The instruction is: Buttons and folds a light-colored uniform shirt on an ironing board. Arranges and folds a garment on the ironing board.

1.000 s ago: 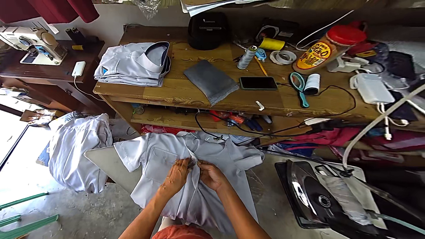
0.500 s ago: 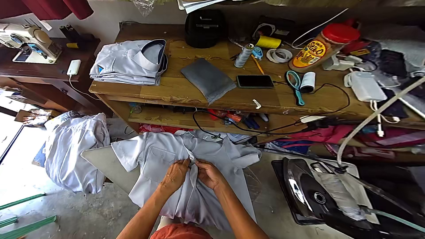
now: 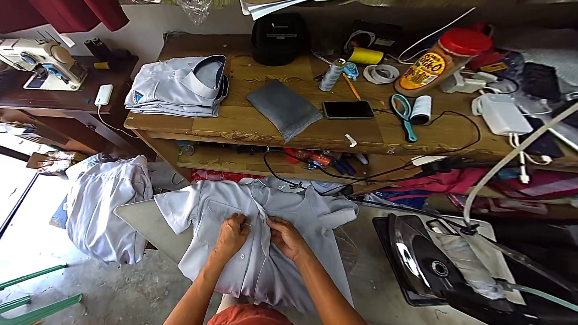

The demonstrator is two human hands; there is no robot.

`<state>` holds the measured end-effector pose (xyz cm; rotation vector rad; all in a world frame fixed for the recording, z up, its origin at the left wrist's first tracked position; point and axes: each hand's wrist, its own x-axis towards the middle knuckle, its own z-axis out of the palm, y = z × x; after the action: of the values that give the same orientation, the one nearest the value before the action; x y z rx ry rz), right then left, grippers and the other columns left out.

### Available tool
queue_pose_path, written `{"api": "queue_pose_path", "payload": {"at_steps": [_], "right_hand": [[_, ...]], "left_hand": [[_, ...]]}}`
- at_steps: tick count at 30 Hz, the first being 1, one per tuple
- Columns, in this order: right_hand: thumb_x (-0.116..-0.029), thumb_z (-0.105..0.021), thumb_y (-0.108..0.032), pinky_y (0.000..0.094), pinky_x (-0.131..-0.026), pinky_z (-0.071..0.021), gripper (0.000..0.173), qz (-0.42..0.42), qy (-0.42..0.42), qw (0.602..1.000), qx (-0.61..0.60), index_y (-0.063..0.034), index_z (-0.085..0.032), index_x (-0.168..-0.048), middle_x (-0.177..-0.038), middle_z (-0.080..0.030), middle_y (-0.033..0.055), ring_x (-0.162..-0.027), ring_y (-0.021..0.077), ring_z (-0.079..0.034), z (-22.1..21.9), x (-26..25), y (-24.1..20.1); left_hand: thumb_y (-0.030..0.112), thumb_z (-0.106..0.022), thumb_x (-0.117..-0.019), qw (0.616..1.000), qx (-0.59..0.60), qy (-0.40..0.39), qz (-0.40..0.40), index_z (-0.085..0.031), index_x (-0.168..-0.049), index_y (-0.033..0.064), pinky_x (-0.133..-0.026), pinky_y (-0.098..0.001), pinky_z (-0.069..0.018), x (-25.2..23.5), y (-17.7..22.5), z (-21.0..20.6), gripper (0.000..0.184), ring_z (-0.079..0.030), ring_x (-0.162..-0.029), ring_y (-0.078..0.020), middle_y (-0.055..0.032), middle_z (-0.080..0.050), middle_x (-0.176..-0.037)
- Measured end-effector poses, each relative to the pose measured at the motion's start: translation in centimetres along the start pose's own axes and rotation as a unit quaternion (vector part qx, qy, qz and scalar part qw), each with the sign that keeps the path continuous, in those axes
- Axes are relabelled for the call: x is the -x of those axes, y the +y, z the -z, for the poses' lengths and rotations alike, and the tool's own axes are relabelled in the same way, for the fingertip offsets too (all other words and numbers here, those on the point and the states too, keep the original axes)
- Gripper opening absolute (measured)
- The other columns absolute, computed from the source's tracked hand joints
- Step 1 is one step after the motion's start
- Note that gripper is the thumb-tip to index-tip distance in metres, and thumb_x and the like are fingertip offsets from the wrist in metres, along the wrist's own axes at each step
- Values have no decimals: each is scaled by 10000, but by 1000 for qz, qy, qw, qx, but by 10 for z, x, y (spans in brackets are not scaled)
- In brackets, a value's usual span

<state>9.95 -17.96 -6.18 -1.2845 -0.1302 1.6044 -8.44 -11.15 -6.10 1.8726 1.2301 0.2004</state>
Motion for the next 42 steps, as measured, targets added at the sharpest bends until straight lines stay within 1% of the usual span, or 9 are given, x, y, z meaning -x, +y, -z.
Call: {"api": "queue_pose_path", "payload": {"at_steps": [6,9,12,19,22,27,33,36,42], "right_hand": [[-1015,-585,-28,302,-680,-588,110,42,-10,995,95,3,-677,-963,-813,-702,66,-704,132,-675,-7,-1,7],[-1006,-598,-37,285,-670,-574,109,70,-12,987,141,7,-688,-962,-806,-687,49,-692,113,-651,-9,-3,13],[-1002,-605,-41,298,-696,-580,110,85,-13,983,162,16,-692,-968,-823,-690,56,-715,120,-657,-11,-5,16],[-996,-610,-37,297,-680,-574,102,82,2,985,154,16,-687,-957,-815,-683,61,-699,123,-650,-13,-5,18],[-999,-610,-41,287,-671,-569,100,84,1,982,168,16,-683,-958,-800,-672,51,-686,113,-641,-14,-3,16],[-1019,-564,-52,339,-761,-630,168,56,-75,970,225,39,-696,-1068,-872,-736,80,-768,158,-729,-5,1,-2],[-882,-748,-132,323,-698,-612,116,138,-24,917,373,-29,-743,-935,-794,-729,47,-687,123,-700,-11,-13,3],[-857,-756,-184,353,-710,-568,158,181,21,880,438,-45,-732,-929,-793,-706,45,-704,129,-669,-19,-9,11],[-850,-714,-123,375,-688,-556,127,296,76,821,483,-13,-724,-912,-786,-695,95,-705,186,-670,-30,4,27]], "left_hand": [[207,-600,-986,997,-7,-6,79,-712,-1118,11,-935,-533,-546,0,11,-12,261,-697,-1029,-320,-170,-711,-1102],[182,-680,-952,979,179,12,95,-705,-1022,14,-724,-374,-549,-5,2,-7,184,-643,-738,-170,-83,-685,-842],[100,-712,-930,950,290,6,114,-709,-1010,1,-585,-273,-512,-5,3,-2,128,-580,-597,-94,-44,-658,-758],[97,-738,-899,957,275,8,90,-728,-964,19,-588,-251,-506,1,4,0,102,-580,-594,-70,-26,-665,-743],[128,-727,-895,973,215,20,87,-736,-952,38,-666,-292,-518,1,8,-1,107,-603,-667,-87,-28,-675,-773],[117,-703,-904,976,204,37,64,-727,-963,43,-674,-283,-514,1,5,-5,98,-600,-682,-83,-22,-665,-776],[128,-635,-955,964,248,42,87,-717,-979,27,-627,-275,-504,0,6,-7,132,-581,-635,-79,-18,-645,-748],[197,-670,-948,961,252,43,111,-679,-975,16,-635,-321,-520,-3,5,-7,183,-591,-645,-122,-44,-633,-767],[112,-645,-953,961,240,18,138,-607,-1008,-24,-664,-356,-514,-9,7,-8,152,-572,-687,-168,-90,-581,-816]]}}
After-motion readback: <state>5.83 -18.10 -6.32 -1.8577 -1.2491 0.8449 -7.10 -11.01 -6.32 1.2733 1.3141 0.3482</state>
